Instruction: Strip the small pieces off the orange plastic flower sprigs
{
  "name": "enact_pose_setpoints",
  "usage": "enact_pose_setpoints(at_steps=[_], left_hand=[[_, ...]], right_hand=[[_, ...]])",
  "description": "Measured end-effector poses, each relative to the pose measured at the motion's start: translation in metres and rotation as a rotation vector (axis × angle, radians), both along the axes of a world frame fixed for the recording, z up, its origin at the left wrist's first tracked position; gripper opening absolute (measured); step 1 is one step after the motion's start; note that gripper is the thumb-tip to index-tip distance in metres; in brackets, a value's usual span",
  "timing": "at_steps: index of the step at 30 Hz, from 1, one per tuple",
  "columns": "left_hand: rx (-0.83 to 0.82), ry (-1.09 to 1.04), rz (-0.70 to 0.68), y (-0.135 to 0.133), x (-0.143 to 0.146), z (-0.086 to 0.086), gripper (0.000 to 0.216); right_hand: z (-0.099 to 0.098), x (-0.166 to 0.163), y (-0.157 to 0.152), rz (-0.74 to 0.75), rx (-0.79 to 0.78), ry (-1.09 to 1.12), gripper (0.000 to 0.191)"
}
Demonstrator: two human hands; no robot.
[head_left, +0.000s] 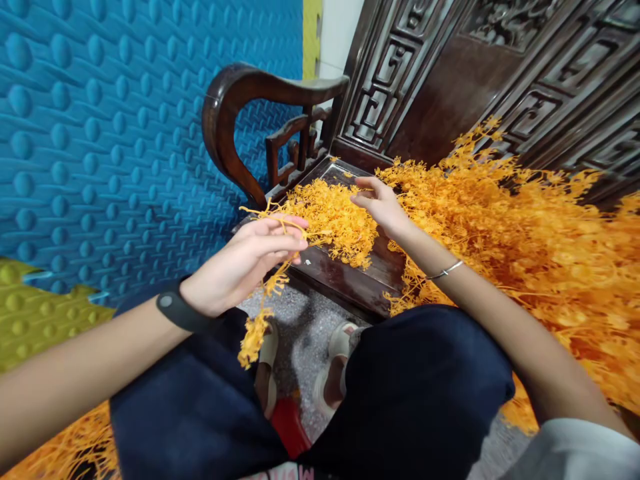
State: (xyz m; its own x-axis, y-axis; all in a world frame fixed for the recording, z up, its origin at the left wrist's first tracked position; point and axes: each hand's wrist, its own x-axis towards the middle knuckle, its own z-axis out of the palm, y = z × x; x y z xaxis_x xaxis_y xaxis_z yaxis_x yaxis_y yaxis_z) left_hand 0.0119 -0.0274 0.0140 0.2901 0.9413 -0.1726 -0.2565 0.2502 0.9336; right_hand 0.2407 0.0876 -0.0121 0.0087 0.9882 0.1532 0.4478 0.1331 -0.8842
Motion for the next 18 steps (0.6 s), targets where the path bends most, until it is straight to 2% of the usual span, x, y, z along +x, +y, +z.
enact_pose_setpoints(at_steps=[2,4,5,6,8,11,13,15,18], left_hand=[[0.015,-0.042,0.061,0.003,0.003,0.002,0.024],[0.042,-0.09,0.141,0.005,0.006,0.004,0.023],[0.061,-0.114,0.179,0.006,0.007,0.004,0.021],[0.086,-0.135,0.209,0.007,0.008,0.005,0.02],[0.137,-0.163,0.239,0.007,0.01,0.005,0.021],[0.155,-0.156,0.202,0.005,0.013,0.005,0.03],[0.155,-0.134,0.171,0.004,0.015,0.004,0.035],[0.185,-0.091,0.16,0.003,0.015,0.002,0.039],[0.287,0.02,0.177,0.002,0.012,-0.002,0.046]], right_hand=[[0.016,-0.007,-0.016,0.314,-0.054,-0.078,0.019],[0.033,-0.017,-0.037,0.718,-0.212,-0.177,0.012],[0.04,-0.023,-0.048,0.874,-0.284,-0.231,0.012],[0.046,-0.029,-0.058,0.961,-0.319,-0.271,0.014],[0.051,-0.041,-0.075,0.977,-0.29,-0.309,0.023],[0.042,-0.058,-0.089,0.817,-0.156,-0.32,0.033],[0.033,-0.064,-0.09,0.704,-0.088,-0.334,0.029],[0.027,-0.065,-0.088,0.641,-0.099,-0.308,0.02],[0.028,-0.058,-0.084,0.668,-0.192,-0.113,0.012]])
